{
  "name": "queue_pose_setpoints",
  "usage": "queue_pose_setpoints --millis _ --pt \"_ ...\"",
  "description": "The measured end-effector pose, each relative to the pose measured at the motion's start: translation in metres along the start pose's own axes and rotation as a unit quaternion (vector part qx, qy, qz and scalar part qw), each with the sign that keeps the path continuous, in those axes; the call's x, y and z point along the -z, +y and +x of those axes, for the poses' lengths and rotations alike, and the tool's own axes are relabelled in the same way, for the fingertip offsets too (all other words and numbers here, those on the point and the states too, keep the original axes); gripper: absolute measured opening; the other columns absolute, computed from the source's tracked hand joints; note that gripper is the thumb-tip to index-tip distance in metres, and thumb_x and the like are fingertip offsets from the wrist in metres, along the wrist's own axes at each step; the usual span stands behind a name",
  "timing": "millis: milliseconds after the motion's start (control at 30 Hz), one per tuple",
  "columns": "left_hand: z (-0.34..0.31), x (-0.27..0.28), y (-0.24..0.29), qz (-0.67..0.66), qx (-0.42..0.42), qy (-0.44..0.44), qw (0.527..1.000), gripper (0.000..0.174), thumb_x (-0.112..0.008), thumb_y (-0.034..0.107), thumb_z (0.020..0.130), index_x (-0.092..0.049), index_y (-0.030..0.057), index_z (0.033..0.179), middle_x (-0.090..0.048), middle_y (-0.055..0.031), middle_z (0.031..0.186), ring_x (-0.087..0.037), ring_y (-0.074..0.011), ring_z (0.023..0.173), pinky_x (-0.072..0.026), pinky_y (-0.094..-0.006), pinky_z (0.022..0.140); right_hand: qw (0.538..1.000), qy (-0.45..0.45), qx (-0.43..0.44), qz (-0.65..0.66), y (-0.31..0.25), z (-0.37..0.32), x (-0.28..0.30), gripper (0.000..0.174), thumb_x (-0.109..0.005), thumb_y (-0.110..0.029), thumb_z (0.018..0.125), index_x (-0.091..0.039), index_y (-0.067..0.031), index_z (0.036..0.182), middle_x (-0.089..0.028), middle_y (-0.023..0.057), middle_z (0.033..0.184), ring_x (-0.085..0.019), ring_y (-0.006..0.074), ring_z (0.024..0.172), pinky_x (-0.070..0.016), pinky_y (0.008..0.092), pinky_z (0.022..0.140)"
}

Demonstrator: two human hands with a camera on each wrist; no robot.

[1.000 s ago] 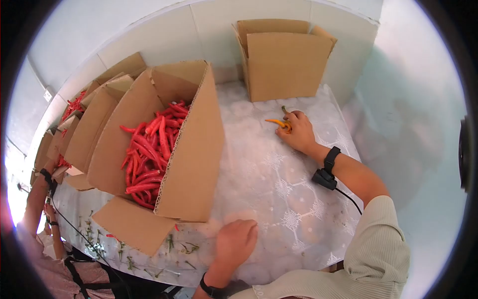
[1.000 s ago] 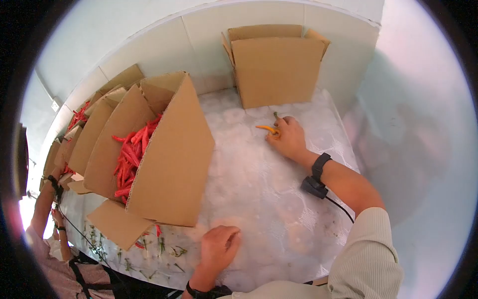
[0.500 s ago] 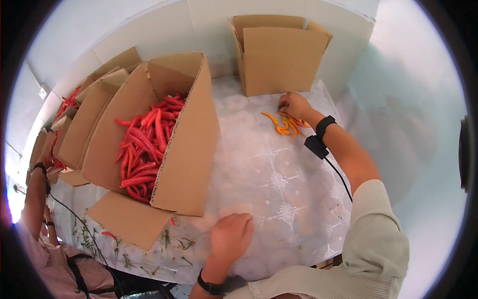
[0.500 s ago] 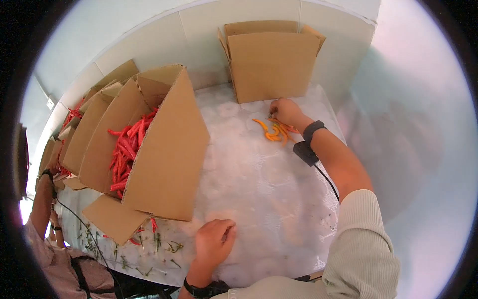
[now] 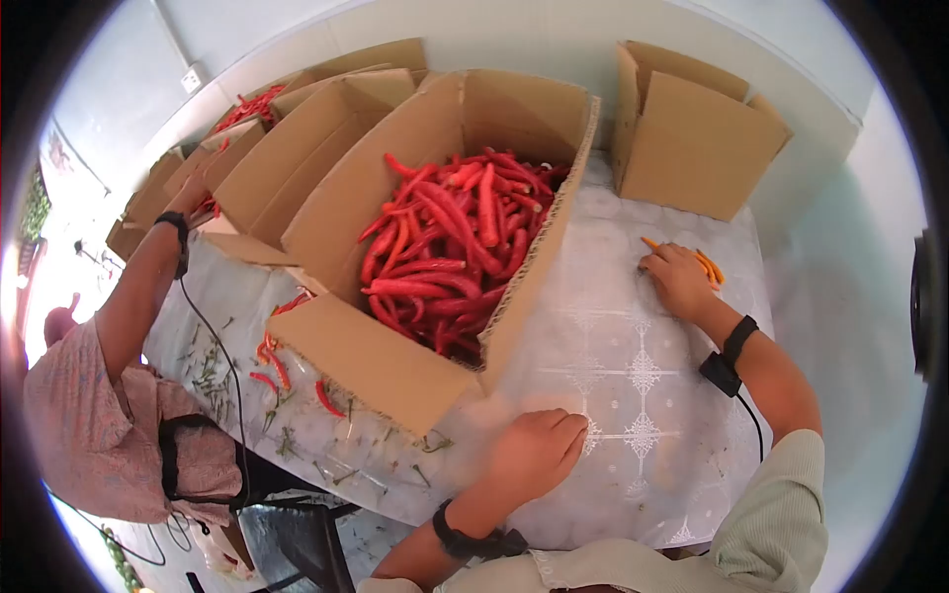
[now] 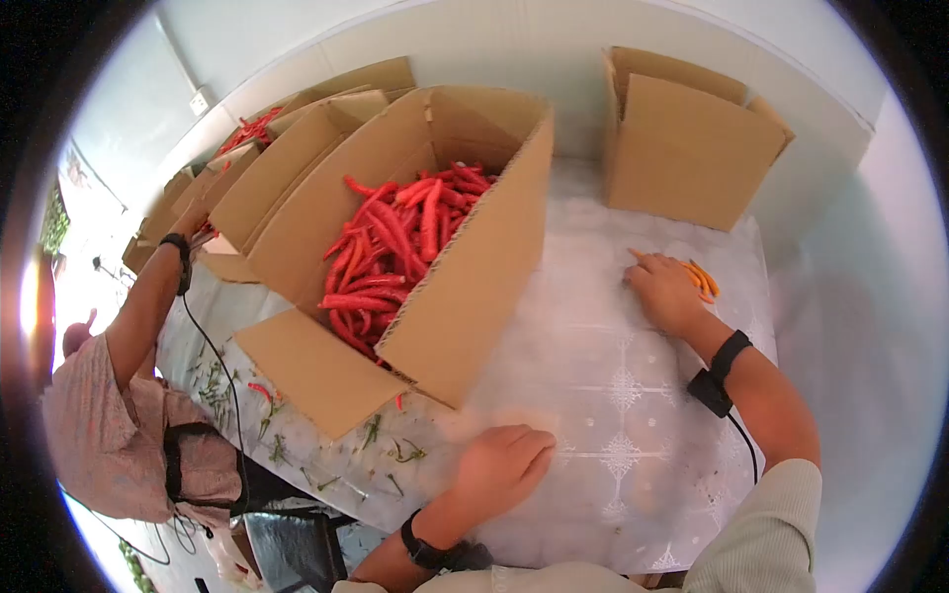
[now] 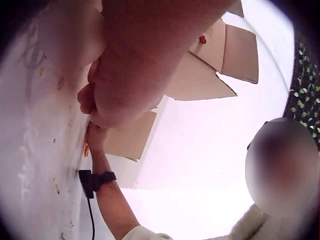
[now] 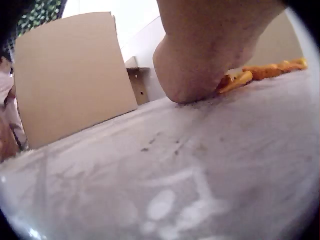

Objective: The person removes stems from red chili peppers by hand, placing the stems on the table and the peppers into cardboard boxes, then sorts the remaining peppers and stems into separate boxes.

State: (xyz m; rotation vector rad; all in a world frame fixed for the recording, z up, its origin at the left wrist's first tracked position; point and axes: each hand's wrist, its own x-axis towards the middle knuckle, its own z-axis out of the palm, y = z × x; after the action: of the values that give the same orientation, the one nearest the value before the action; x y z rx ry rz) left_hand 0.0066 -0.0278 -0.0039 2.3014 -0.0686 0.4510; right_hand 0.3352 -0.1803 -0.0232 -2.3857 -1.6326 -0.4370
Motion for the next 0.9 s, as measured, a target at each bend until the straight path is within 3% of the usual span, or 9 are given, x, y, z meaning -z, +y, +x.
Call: queue_pose_setpoints --millis 100,233,300,367,467,567,667,800,900 --pt "-0.001 0.000 -0.003 0.010 0.005 0.004 1.000 0.010 -0.061 0.013 0.088 -0.064 0.0060 0.095 -0.062 -0.0126 0.082 -0.061 -0.0338 0.076 -0.0496 -0.0438 0.070 0.998 0.051 -0.030 -0.032 0.031 -0.005 -0.006 0.031 -0.055 -0.002 0.078 -0.066 -0.0096 0.106 -0.063 0.0134 0.099 -0.058 0.0342 0.101 -0.0459 0.0451 0.088" --pt "-0.002 -0.001 -0.005 -0.003 0.017 -0.036 0.999 0.012 -0.058 0.015 0.090 -0.062 0.0053 0.096 -0.062 -0.0139 0.084 -0.061 -0.0342 0.080 -0.0487 -0.0444 0.072 0.994 0.026 -0.088 -0.054 0.061 -0.009 0.006 0.036 -0.055 0.002 0.076 -0.065 -0.0098 0.108 -0.063 0.0133 0.095 -0.059 0.0338 0.097 -0.0457 0.0446 0.087" --pt "-0.001 -0.003 -0.008 0.008 0.020 -0.044 0.999 0.013 -0.057 0.016 0.090 -0.062 0.0052 0.096 -0.061 -0.0140 0.085 -0.061 -0.0341 0.081 -0.0485 -0.0446 0.072 0.985 0.139 -0.083 -0.065 0.063 -0.015 0.005 0.034 -0.057 0.005 0.080 -0.064 -0.0074 0.111 -0.062 0.0137 0.093 -0.060 0.0324 0.089 -0.0473 0.0411 0.082" --pt "-0.002 -0.005 -0.010 0.005 0.025 -0.007 1.000 0.012 -0.057 0.015 0.090 -0.062 0.0052 0.096 -0.062 -0.0139 0.085 -0.061 -0.0339 0.080 -0.0484 -0.0446 0.071 0.965 0.166 -0.178 0.101 0.033 -0.016 0.023 0.027 -0.058 0.004 0.086 -0.062 -0.0046 0.111 -0.061 0.0145 0.090 -0.059 0.0307 0.080 -0.0477 0.0363 0.073" --pt "-0.003 -0.004 -0.007 -0.016 0.020 0.041 0.999 0.012 -0.058 0.013 0.089 -0.061 0.0050 0.098 -0.062 -0.0135 0.085 -0.061 -0.0339 0.079 -0.0484 -0.0447 0.071 0.970 0.157 -0.123 0.142 -0.009 -0.036 0.050 0.020 -0.057 0.000 0.091 -0.060 -0.0030 0.111 -0.060 0.0144 0.087 -0.057 0.0271 0.071 -0.0458 0.0322 0.065" --pt "-0.003 -0.005 -0.004 -0.063 0.020 0.081 0.994 0.014 -0.059 0.013 0.089 -0.060 0.0049 0.100 -0.061 -0.0133 0.084 -0.061 -0.0337 0.078 -0.0484 -0.0443 0.070 0.967 0.077 -0.208 0.126 -0.060 -0.061 0.089 0.019 -0.056 0.001 0.091 -0.061 -0.0026 0.108 -0.061 0.0134 0.087 -0.055 0.0237 0.067 -0.0447 0.0313 0.063" --pt "-0.010 0.008 0.011 -0.094 0.015 0.086 0.992 0.013 -0.060 0.013 0.088 -0.061 0.0052 0.099 -0.062 -0.0127 0.085 -0.061 -0.0331 0.077 -0.0485 -0.0436 0.069 0.979 0.035 -0.158 0.123 -0.073 -0.096 0.108 0.016 -0.056 0.002 0.091 -0.063 -0.0014 0.104 -0.062 0.0117 0.086 -0.053 0.0212 0.064 -0.0442 0.0304 0.061" --pt "-0.034 0.037 0.011 -0.021 -0.044 0.066 0.997 0.012 -0.064 0.012 0.085 -0.063 0.0057 0.095 -0.063 -0.0116 0.087 -0.063 -0.0317 0.080 -0.0498 -0.0417 0.070 0.968 -0.032 -0.203 0.141 -0.102 -0.127 0.133 0.014 -0.056 0.003 0.090 -0.064 -0.0008 0.101 -0.063 0.0118 0.088 -0.053 0.0217 0.064 -0.0440 0.0305 0.060" --pt "-0.056 0.073 0.000 0.001 0.027 0.131 0.991 0.012 -0.066 0.012 0.084 -0.064 0.0055 0.094 -0.063 -0.0113 0.089 -0.063 -0.0317 0.082 -0.0510 -0.0403 0.072 0.966 -0.048 -0.229 0.113 -0.122 -0.135 0.141 0.015 -0.057 0.003 0.090 -0.064 -0.0016 0.103 -0.064 0.0125 0.092 -0.056 0.0226 0.067 -0.0460 0.0315 0.062"
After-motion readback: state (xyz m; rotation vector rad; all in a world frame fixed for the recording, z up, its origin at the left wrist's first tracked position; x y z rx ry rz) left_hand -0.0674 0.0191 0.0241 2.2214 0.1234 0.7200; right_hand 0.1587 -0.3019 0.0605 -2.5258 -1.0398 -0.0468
